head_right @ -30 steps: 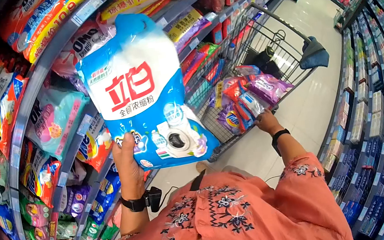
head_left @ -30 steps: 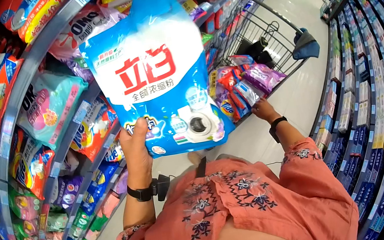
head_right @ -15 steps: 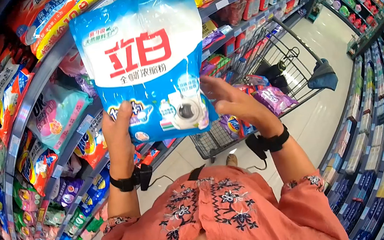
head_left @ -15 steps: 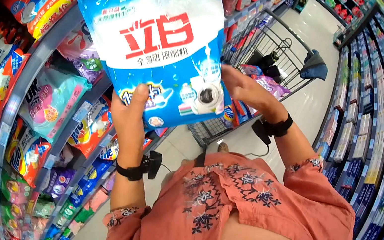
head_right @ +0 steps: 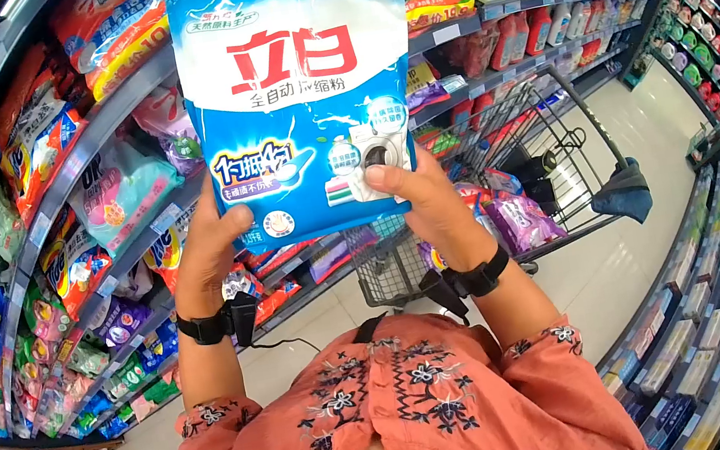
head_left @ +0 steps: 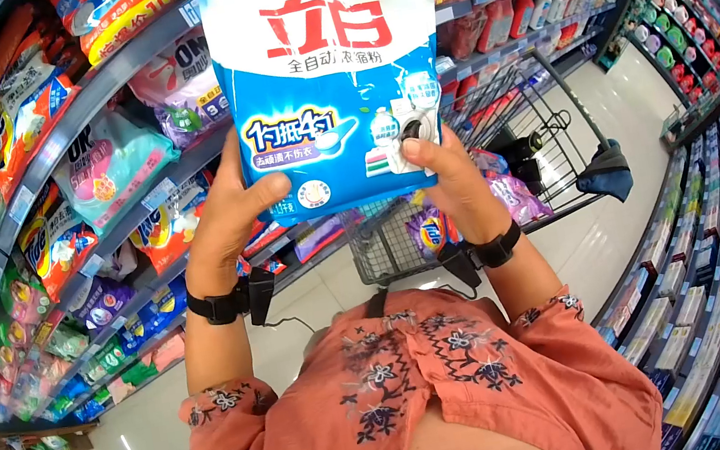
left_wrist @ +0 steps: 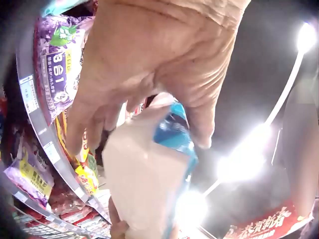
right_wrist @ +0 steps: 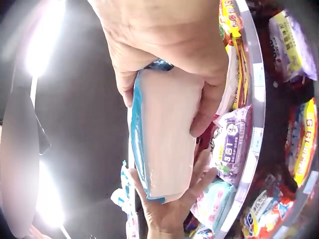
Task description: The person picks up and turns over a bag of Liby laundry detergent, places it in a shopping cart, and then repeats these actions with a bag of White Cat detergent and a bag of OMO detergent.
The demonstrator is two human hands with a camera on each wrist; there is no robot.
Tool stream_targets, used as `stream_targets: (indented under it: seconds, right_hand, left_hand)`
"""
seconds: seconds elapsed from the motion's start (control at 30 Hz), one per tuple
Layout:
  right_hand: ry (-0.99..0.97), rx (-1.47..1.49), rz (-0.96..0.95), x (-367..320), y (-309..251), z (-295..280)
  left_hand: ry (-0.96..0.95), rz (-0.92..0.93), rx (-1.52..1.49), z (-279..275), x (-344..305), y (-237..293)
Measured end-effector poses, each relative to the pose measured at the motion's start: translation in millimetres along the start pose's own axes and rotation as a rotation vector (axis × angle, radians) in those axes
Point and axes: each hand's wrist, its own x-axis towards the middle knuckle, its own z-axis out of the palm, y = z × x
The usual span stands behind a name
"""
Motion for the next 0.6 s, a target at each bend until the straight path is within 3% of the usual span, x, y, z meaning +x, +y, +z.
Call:
stream_targets:
  seconds: [0.07, 0.3, 0.4, 0.5, 0.6]
  right_hand:
    - [-0.002, 0.026, -0.009, -7, -1, -5]
    - [0.051, 0.091, 0.026, -37, 2, -56]
    - [0.149, 0.007, 0.143, -53, -1, -78]
    - [0.289, 0.072, 0.356, -69, 20, -110]
    - [0.304, 0.242, 0.411, -94, 51, -138]
  left_hand:
    - [-0.109, -0.113, -0.076, 4, 0, -7]
    - [-0.107, -0.191, -0.086, 62, 14, -19]
    - [-0.163, -0.255, -0.215, 71, 33, -68]
    - [-0.185, -0.542, -0.253, 74, 44, -124]
    - [-0.204, -0.717, -0.217, 80, 39, -155]
